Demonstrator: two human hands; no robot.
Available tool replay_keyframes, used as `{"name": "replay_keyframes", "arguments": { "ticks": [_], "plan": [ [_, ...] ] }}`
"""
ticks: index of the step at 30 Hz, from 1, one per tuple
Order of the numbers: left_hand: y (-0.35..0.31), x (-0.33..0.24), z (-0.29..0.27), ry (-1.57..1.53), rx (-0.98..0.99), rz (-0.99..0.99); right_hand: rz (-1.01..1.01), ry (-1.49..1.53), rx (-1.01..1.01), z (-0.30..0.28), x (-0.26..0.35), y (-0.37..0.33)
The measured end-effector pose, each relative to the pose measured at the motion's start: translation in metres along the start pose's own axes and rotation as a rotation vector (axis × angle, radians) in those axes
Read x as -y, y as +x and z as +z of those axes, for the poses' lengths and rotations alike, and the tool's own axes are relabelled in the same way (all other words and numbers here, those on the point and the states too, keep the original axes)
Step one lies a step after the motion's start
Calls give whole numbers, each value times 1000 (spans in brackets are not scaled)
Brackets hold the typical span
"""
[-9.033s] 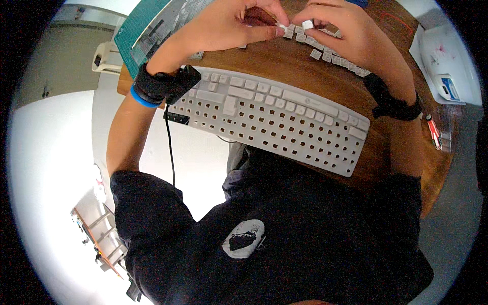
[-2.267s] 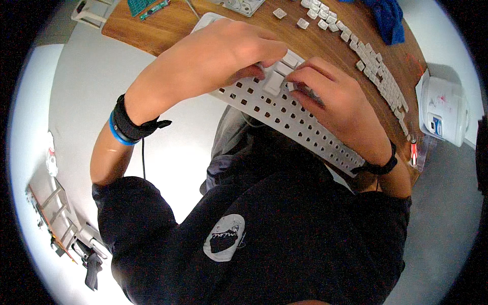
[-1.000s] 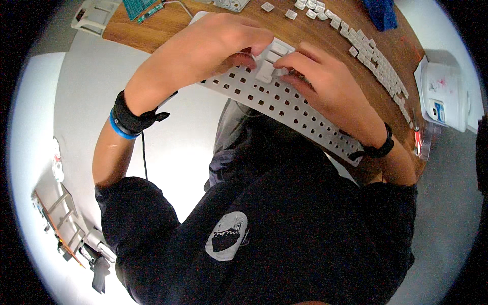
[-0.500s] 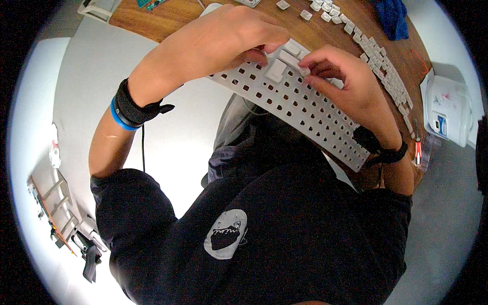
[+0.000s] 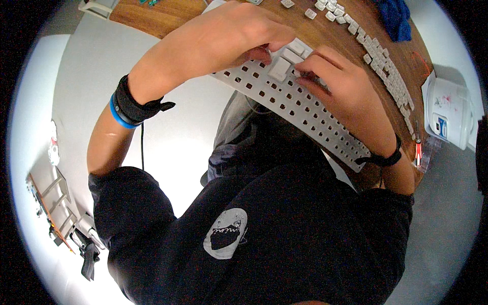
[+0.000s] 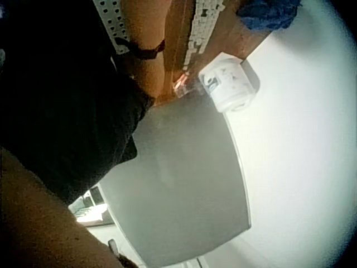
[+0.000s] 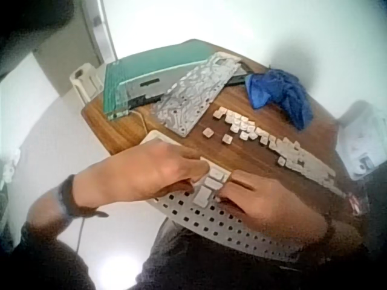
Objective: The person assembles a white mechanical keyboard by placing individual keycaps onto the keyboard base. They pick up keycaps from a pile on the table, wipe them with a blue cloth, and press them into place on the keyboard.
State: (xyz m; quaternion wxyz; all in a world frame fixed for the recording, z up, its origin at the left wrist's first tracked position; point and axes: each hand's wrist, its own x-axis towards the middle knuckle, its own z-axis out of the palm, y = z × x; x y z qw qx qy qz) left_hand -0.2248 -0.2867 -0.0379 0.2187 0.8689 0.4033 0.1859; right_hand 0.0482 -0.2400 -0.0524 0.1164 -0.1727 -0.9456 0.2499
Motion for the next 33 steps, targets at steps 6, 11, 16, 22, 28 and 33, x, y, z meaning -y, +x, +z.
{"name": "replay_keyframes", "arguments": {
  "ticks": [6, 11, 16, 22, 28, 33],
  "plan": [
    [0, 3, 1, 18, 12, 15, -56, -184, 61, -1, 6, 4],
    [0, 5, 1, 45, 23, 16, -75, -266, 100, -1, 10, 10],
    [-4, 10, 5, 28, -52, 70, -57, -295, 117, -3, 17, 13],
    [2, 5, 1, 50, 32, -10, -137, -368, 91, 2, 15, 11],
    [3, 5, 2, 17, 21, -28, -191, -359, 31, 6, 10, 7],
    [6, -7, -6, 28, -9, -14, -175, -284, 30, 5, 2, 7]
  ]
}}
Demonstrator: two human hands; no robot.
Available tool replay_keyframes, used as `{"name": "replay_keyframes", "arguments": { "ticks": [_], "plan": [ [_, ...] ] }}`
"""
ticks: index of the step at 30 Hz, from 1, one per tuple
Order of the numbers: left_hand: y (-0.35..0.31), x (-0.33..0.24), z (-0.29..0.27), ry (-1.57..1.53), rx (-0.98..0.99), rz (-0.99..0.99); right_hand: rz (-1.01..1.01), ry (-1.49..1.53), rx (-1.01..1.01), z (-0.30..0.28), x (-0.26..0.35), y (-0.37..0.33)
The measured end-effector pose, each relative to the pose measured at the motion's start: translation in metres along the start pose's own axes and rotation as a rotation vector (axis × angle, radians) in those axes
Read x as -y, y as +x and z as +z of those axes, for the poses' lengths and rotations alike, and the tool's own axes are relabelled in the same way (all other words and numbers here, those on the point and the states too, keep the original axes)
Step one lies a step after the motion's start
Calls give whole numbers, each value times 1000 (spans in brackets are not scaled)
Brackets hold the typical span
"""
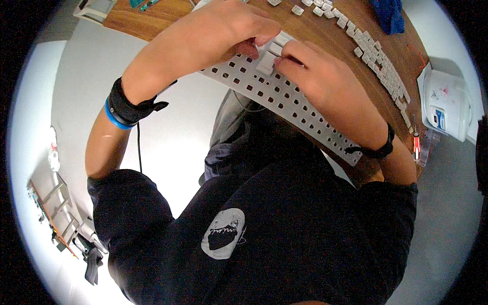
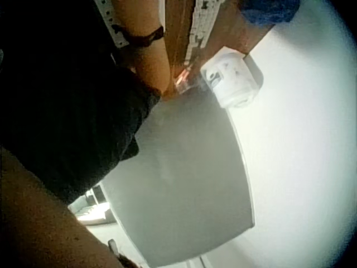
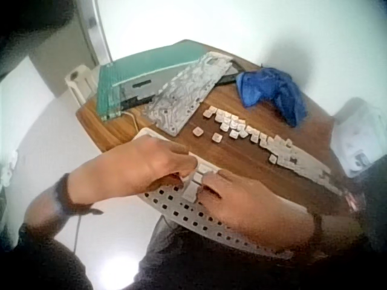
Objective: The person assembles a white mechanical keyboard by placing individual keycaps onto the keyboard base. They pick up keycaps from a pile on the table, wipe them with a blue cloth, and press them into place on the keyboard.
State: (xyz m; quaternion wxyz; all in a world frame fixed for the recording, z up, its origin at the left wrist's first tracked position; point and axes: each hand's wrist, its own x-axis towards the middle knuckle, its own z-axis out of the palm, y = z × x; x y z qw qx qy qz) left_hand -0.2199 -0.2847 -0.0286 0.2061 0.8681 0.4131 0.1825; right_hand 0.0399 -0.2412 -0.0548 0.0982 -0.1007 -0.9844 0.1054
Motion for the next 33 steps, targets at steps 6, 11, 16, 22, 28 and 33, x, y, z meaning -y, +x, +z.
{"name": "replay_keyframes", "arguments": {
  "ticks": [6, 11, 16, 22, 28, 33],
  "plan": [
    [-4, 8, 4, -9, -3, -24, 105, 114, -10, 6, -3, 1],
    [-3, 10, 5, -25, 22, -33, 141, 85, 66, -2, 4, 6],
    [-4, 12, 9, 15, -6, -4, 187, 58, 92, -3, 7, 3],
    [-2, 18, 14, -44, -24, 15, 255, 29, 43, 9, 10, 0],
    [-4, 12, 8, 2, -9, -1, 249, 170, -15, -2, 7, 4],
    [-5, 17, 10, -8, -7, 14, 223, 101, 68, -6, 9, 8]
  ]
}}
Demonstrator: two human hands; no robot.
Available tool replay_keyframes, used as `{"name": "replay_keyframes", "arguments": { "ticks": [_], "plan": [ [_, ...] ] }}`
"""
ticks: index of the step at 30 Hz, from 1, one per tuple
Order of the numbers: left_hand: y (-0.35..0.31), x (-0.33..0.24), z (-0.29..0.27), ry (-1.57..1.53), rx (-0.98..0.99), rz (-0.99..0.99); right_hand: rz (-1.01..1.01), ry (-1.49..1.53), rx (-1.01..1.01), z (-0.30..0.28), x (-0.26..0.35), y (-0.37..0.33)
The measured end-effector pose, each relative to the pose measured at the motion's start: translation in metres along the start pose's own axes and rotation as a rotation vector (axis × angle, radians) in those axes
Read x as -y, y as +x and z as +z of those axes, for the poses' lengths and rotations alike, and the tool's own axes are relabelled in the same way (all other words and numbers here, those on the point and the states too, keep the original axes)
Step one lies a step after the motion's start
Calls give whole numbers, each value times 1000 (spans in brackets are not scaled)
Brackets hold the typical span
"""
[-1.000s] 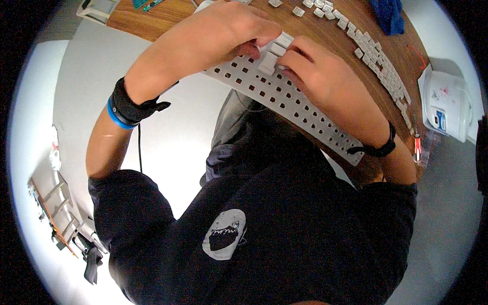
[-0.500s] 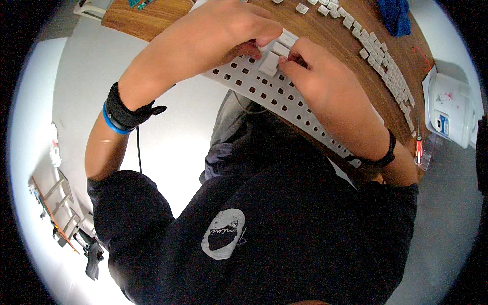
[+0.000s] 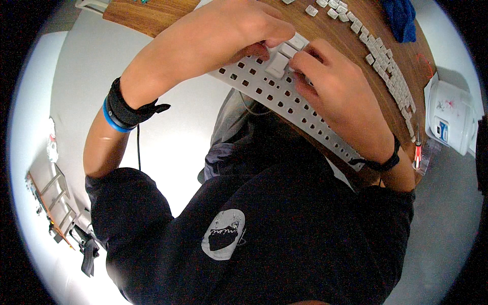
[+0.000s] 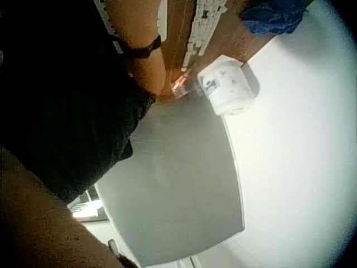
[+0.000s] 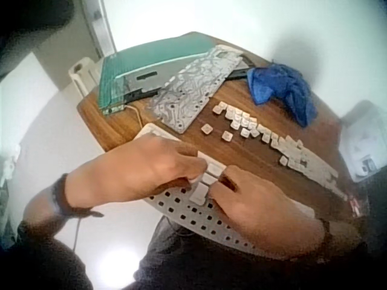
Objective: The person assembles a white mechanical keyboard by placing individual keycaps onto the keyboard base. They pick up keycaps from a pile on the table, wipe them with a blue cloth, and press them into place on the keyboard.
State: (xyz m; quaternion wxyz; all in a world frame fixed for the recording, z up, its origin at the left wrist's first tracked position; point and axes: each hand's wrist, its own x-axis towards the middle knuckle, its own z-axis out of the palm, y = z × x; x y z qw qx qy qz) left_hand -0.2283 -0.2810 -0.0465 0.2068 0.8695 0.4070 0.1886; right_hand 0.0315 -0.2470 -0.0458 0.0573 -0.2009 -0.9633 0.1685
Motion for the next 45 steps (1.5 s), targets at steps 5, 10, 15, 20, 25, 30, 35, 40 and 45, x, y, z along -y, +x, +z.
{"name": "replay_keyframes", "arguments": {
  "ticks": [5, 10, 15, 20, 25, 30, 35, 40, 45],
  "plan": [
    [-2, -4, -1, 29, 5, -21, 14, -108, 25, 4, 5, -1],
    [-2, -3, 0, 39, -17, 4, 31, -144, 53, 2, 12, 4],
    [-3, -14, -7, 21, -2, -51, 14, -114, 36, -1, 12, 2],
    [-1, -13, -11, -19, 55, -70, -2, -66, 29, -3, 5, 4],
    [-4, -13, -5, 23, -5, -46, 22, -54, 7, 6, 1, -1],
    [-3, 0, 3, 27, -113, 60, -31, 76, -122, 15, -5, -8],
    [-8, 11, 13, 61, -129, 100, -88, 173, -185, 5, -24, -11],
    [4, -13, 4, -30, -164, 59, -41, 343, -200, -24, -27, -15],
    [30, -50, -3, -88, -236, 45, -47, 552, -268, -30, -27, -12]
  ]
}}
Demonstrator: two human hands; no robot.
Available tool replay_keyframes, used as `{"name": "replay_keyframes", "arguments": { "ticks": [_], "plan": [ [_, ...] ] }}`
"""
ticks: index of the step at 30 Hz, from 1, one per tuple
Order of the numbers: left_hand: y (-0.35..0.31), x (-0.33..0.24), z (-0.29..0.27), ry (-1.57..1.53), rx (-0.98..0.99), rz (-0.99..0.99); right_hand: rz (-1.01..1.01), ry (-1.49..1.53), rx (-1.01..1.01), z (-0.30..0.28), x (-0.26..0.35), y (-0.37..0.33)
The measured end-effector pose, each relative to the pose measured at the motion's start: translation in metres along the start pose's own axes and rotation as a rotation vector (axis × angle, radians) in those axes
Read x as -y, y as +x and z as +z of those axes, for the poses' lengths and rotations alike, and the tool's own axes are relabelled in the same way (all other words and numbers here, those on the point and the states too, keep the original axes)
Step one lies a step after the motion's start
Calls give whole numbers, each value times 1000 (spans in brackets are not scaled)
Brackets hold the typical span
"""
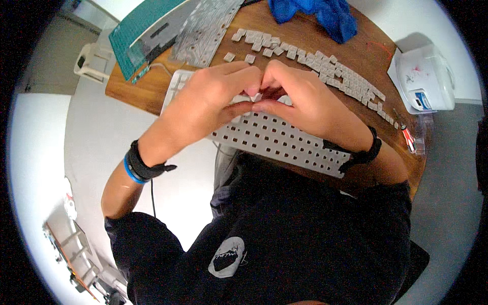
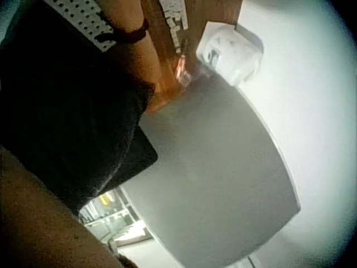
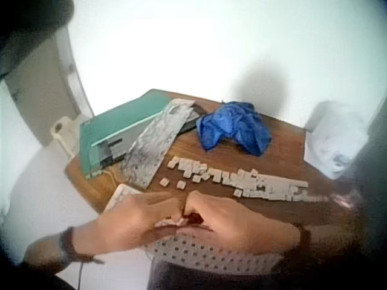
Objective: The person assembles a white mechanical keyboard by placing individual keycaps onto the keyboard base. They pick up keycaps from a pile on the table, wipe them with a blue cloth, and press them into place on the keyboard.
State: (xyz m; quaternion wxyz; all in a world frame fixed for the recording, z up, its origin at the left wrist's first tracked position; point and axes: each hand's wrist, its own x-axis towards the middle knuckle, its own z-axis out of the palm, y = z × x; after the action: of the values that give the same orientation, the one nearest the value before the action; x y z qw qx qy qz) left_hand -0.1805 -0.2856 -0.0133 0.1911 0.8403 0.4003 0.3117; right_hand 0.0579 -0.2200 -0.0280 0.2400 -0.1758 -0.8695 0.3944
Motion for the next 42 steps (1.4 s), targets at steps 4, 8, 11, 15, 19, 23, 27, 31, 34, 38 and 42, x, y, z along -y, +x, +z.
{"name": "replay_keyframes", "arguments": {
  "ticks": [4, 8, 11, 15, 19, 23, 27, 31, 34, 38, 42],
  "plan": [
    [23, -2, 1, 65, -4, -2, 11, -50, -28, -20, -8, 2],
    [54, 3, 8, 65, -70, 81, -48, -223, -126, -56, -31, 2],
    [85, 18, 12, 29, -12, 110, 9, -376, -179, -103, -59, 2],
    [143, 66, 44, 97, 145, 327, 174, -470, -174, -157, -110, -9],
    [187, 91, 67, 58, 294, 349, 327, -428, -64, -167, -113, -25],
    [207, 94, 74, 75, 450, 268, 350, -425, -61, -165, -99, -38],
    [211, 111, 84, 141, 432, 241, 404, -418, -53, -169, -88, -33],
    [211, 115, 82, 133, 372, 210, 401, -281, -88, -165, -90, -27],
    [213, 123, 78, 55, 359, 241, 359, -243, -71, -160, -93, -16],
    [213, 132, 57, 17, 248, 57, 199, -403, -83, -168, -130, -2],
    [201, 164, 31, 192, 33, 55, 174, -432, -18, -177, -138, 22]
  ]
}}
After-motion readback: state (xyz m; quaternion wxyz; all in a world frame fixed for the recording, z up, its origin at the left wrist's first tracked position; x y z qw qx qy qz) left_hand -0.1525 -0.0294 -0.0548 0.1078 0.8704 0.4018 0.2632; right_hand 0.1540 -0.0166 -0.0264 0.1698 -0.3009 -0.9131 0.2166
